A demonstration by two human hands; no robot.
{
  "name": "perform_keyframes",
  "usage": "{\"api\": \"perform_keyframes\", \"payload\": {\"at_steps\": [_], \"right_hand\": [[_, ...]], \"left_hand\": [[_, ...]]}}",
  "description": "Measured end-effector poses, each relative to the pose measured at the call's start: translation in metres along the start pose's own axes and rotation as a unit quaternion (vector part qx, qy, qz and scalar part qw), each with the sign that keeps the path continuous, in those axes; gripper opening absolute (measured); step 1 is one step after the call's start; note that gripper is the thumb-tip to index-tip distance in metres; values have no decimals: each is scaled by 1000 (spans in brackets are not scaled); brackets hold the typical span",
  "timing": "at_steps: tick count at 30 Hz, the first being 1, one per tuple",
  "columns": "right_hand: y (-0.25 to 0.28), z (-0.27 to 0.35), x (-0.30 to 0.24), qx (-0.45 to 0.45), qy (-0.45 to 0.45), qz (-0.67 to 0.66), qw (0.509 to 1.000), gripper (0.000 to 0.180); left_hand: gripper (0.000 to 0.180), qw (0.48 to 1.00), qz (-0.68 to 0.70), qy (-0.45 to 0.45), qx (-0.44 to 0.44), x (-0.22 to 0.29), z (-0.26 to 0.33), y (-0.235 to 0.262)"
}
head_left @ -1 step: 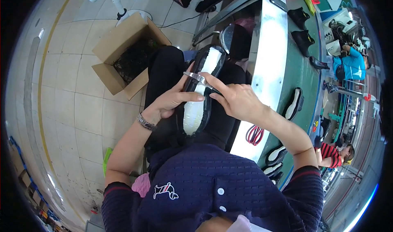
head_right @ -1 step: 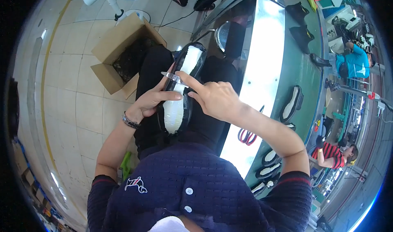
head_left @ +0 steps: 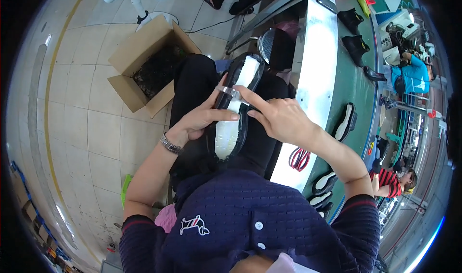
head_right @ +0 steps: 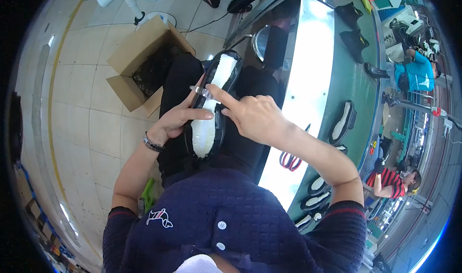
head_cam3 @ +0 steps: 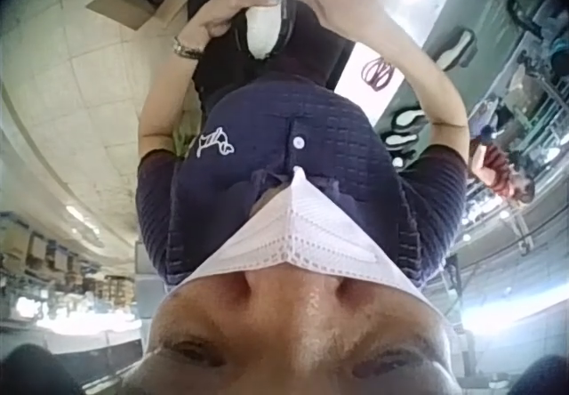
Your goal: Trimming and checking shoe components during the assembly process.
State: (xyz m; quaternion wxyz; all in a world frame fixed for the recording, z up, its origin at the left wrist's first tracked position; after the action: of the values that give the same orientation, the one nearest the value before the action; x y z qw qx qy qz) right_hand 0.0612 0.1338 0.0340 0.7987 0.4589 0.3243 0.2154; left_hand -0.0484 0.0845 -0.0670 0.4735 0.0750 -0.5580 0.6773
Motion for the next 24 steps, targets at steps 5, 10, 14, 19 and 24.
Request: {"api": "perform_keyframes", "payload": {"at_steps": [5, 10, 14, 19, 24], "right_hand": [[9, 12, -23, 7, 22, 43, 999, 64], [9, 24, -10, -92, -18, 35, 995, 66], [5, 52, -31, 6, 78, 185, 980, 80], [-10, 46, -50, -20, 86, 200, 976, 81], [-9, 42, -26, 49, 126, 167, 977, 82]], "left_hand": [[127, 999, 26, -5, -17, -9, 7, 0], [95, 986, 158, -46, -14, -35, 18, 7], [77, 964, 251, -82, -28, -46, 30, -2], [79, 973, 209, -100, 2, -45, 30, -8], [76, 976, 171, -125, 41, -43, 25, -15]]}}
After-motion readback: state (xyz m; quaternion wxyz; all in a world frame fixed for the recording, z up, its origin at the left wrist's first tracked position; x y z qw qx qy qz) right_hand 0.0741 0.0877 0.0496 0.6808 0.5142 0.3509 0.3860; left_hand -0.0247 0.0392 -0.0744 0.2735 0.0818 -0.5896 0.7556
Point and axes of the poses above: each hand's wrist, its own z-axis away from the middle knuckle, its own y-axis out of the back of the hand, x = y × z, the point moved 7 cm from there along -z, towards the middle knuckle, and after that the axes turned 4 degrees about -y, right-handed, at the moved point
